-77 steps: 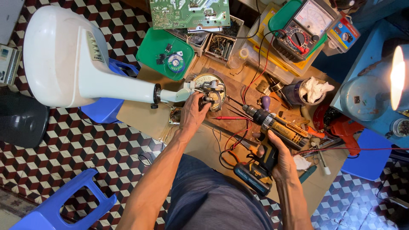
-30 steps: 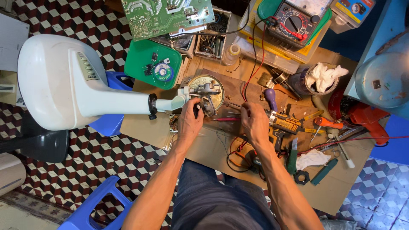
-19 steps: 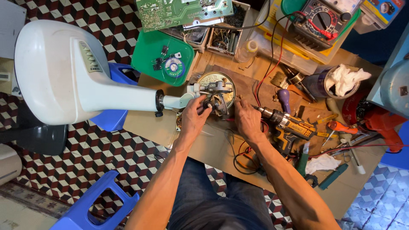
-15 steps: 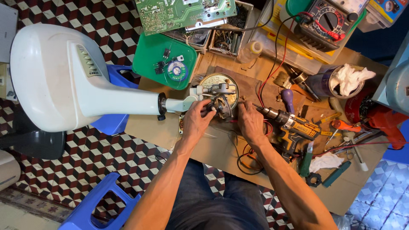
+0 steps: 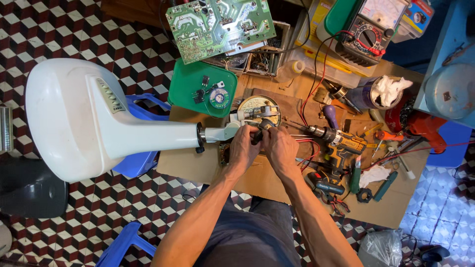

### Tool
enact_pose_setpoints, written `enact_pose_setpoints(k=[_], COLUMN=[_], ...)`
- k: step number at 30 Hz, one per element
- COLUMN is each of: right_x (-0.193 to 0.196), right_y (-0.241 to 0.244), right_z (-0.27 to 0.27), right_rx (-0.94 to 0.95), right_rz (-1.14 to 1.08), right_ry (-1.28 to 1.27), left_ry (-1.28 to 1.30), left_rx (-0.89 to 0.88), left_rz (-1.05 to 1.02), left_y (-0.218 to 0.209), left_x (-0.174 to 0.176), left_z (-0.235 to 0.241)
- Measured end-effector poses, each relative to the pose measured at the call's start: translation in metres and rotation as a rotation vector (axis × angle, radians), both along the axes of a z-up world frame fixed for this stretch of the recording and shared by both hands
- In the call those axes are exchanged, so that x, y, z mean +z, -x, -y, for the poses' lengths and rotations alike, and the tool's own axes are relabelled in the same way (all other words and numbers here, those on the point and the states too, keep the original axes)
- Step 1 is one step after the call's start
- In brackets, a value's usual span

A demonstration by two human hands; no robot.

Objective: The person disassembles a small motor or fan component on a workbench, uses a power drill to remove screws, and cleans parts with a cloth. They handle wires, a circuit board, and various tools while working on the device.

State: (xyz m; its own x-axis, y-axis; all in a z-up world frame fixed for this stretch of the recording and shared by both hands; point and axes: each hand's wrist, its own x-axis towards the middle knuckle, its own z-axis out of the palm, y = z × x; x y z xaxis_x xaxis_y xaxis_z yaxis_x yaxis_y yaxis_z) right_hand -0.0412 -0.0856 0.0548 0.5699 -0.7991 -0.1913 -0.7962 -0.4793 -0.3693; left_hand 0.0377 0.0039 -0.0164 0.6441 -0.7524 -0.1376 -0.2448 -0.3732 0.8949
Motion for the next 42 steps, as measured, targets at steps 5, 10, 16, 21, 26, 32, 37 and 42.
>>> enact_pose_setpoints(k=[5, 10, 16, 21, 26, 32, 37, 42], right_x=[-0.026, -0.045, -0.055, -0.047, -0.034, -0.029, -0.027, -0.015], right_y=[0.005, 0.01, 0.015, 0.011, 0.007, 0.004, 0.002, 0.006], right_z=[0.001, 0.003, -0.001, -0.007, -0.021, -0.03, -0.032, -0.031], right_rx=[0.087, 0.149, 0.005, -0.118, -0.202, -0.271, -0.184, -0.182], right_rz=[-0.074, -0.102, 0.013, -0.042, 0.068, 0.175, 0.169, 0.452], right_ry=[0.048, 0.008, 0.006, -0.071, -0.051, -0.011, 0.024, 0.087], left_ry=[0.012, 0.046, 0.068, 0.067, 0.039, 0.021, 0.029, -0.003], left_rx=[-0.039, -0.084, -0.137, -0.162, -0.164, -0.165, -0.169, -0.16], left_rz=[-0.005, -0.01, 0.08, 0.098, 0.078, 0.068, 0.042, 0.047], left_y=[-0.003, -0.008, -0.009, -0.009, -0.011, -0.01, -0.01, -0.01], left_x=[-0.003, -0.004, 0.002, 0.012, 0.021, 0.027, 0.027, 0.022], left_z=[-0.001, -0.004, -0.007, -0.005, -0.007, -0.002, -0.003, 0.0])
